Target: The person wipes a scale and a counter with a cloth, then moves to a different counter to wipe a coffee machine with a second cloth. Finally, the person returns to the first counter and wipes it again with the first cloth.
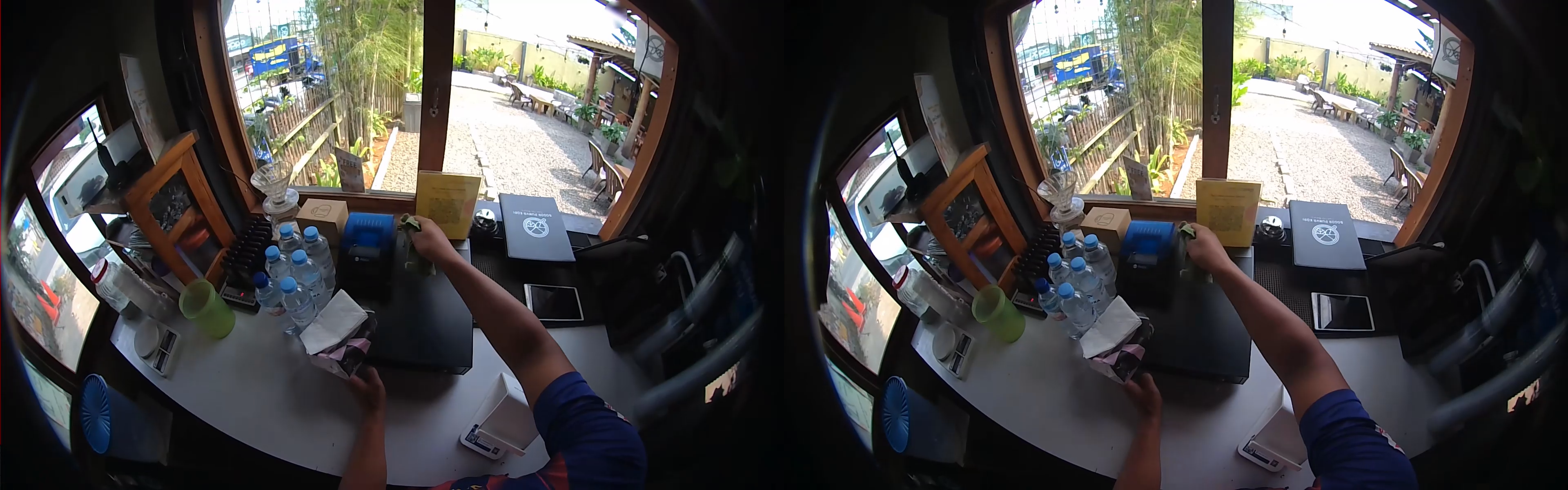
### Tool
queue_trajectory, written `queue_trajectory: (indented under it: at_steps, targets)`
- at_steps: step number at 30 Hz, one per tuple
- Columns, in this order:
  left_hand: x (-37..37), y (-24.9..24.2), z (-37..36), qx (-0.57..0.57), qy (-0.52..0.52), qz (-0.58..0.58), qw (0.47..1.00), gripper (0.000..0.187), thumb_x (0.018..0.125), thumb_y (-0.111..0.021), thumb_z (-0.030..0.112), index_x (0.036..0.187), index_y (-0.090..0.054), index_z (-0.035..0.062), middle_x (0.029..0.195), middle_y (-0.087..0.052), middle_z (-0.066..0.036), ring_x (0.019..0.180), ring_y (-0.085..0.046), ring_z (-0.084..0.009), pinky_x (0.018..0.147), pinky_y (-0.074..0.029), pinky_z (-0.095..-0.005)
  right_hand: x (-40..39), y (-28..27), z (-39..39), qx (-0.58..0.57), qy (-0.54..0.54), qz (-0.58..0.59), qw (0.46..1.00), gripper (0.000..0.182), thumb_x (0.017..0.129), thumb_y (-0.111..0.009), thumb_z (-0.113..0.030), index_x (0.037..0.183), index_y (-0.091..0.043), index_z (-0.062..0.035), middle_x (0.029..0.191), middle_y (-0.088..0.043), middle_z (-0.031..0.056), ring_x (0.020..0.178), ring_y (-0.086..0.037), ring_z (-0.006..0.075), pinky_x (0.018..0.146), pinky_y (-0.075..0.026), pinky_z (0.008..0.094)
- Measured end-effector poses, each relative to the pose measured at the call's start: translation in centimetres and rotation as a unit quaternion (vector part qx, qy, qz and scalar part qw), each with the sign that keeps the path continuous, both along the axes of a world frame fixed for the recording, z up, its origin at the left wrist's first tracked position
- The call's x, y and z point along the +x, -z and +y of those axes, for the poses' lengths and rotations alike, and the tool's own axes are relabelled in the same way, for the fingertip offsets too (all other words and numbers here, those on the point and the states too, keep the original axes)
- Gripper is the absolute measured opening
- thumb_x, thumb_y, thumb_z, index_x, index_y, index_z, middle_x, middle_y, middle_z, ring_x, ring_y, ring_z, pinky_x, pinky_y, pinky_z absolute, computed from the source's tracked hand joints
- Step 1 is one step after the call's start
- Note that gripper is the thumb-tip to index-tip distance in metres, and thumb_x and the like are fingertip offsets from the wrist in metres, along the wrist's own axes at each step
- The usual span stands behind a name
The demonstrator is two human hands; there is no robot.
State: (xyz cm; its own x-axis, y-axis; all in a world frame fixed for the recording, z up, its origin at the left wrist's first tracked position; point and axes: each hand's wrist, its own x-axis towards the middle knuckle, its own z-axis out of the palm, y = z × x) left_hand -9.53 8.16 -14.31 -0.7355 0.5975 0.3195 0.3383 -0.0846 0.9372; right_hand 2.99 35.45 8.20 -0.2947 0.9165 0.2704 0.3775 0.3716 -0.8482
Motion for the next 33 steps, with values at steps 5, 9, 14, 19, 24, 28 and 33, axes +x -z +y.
queue_trajectory:
  at_steps: [5,9,14,19,24,28,33]
  targets:
    - [0.5,-3.2,-1.4,-0.005,0.009,-0.058,0.998,0.056,0.094,-0.054,0.032,0.125,-0.051,-0.0149,0.125,-0.056,-0.033,0.118,-0.054,-0.0459,0.106,-0.038,-0.0483,-2.0,6.2,0.6,-0.012,0.005,-0.004,1.000,0.034,0.088,-0.052,-0.008,0.121,-0.057,-0.0007,0.112,-0.064,0.0275,0.110,-0.060,0.0455,0.094,-0.047,0.0449]
    - [0.1,2.0,-1.2,0.008,-0.037,-0.021,0.999,0.073,0.102,-0.040,0.052,0.129,-0.049,-0.0153,0.130,-0.052,-0.035,0.123,-0.051,-0.0463,0.109,-0.034,-0.0484,-0.4,10.7,-0.1,-0.003,-0.043,-0.055,0.998,0.042,0.088,-0.055,-0.011,0.129,-0.057,-0.0017,0.123,-0.063,0.0273,0.120,-0.057,0.0427,0.101,-0.046,0.0444]
    - [-0.7,6.0,-1.3,-0.045,-0.036,-0.023,0.998,0.084,0.105,-0.025,0.059,0.142,-0.036,-0.0149,0.147,-0.037,-0.036,0.139,-0.037,-0.0450,0.117,-0.024,-0.0472,2.9,4.1,-2.9,-0.123,-0.180,-0.271,0.937,0.046,0.088,-0.061,-0.019,0.132,-0.062,-0.0064,0.122,-0.066,0.0245,0.116,-0.063,0.0368,0.100,-0.048,0.0443]
    - [-3.1,11.9,-0.2,-0.025,-0.037,0.042,0.998,0.079,0.108,-0.019,0.053,0.148,-0.025,-0.0140,0.155,-0.026,-0.035,0.145,-0.030,-0.0425,0.120,-0.021,-0.0453,7.3,1.6,-5.9,-0.158,-0.236,-0.352,0.892,0.048,0.092,-0.061,-0.020,0.139,-0.058,-0.0108,0.120,-0.069,0.0188,0.112,-0.065,0.0316,0.097,-0.050,0.0408]
    - [-2.5,8.0,0.2,0.054,-0.051,-0.063,0.995,0.079,0.108,-0.014,0.053,0.151,-0.022,-0.0126,0.158,-0.023,-0.032,0.148,-0.026,-0.0383,0.122,-0.019,-0.0436,16.1,-0.9,-10.0,-0.193,-0.165,-0.283,0.925,0.031,0.094,-0.058,-0.016,0.123,-0.064,-0.0080,0.099,-0.071,0.0126,0.092,-0.069,0.0241,0.085,-0.054,0.0383]
    - [-3.1,5.0,0.8,0.200,-0.015,-0.093,0.975,0.090,0.102,-0.012,0.067,0.151,-0.024,-0.0070,0.157,-0.029,-0.024,0.144,-0.032,-0.0324,0.120,-0.022,-0.0436,25.1,-0.6,-15.1,-0.187,-0.038,-0.172,0.967,0.021,0.095,-0.055,-0.007,0.114,-0.063,-0.0046,0.092,-0.068,0.0100,0.079,-0.068,0.0196,0.075,-0.056,0.0369]
    - [-3.2,-1.7,-0.8,0.254,0.005,-0.269,0.929,0.081,0.101,-0.037,0.064,0.151,-0.029,0.0002,0.149,-0.041,-0.018,0.135,-0.044,-0.0301,0.115,-0.033,-0.0433,38.1,6.7,-24.6,-0.247,0.161,0.076,0.953,0.025,0.091,-0.059,-0.008,0.114,-0.062,0.0004,0.097,-0.066,0.0083,0.089,-0.063,0.0178,0.085,-0.052,0.0330]
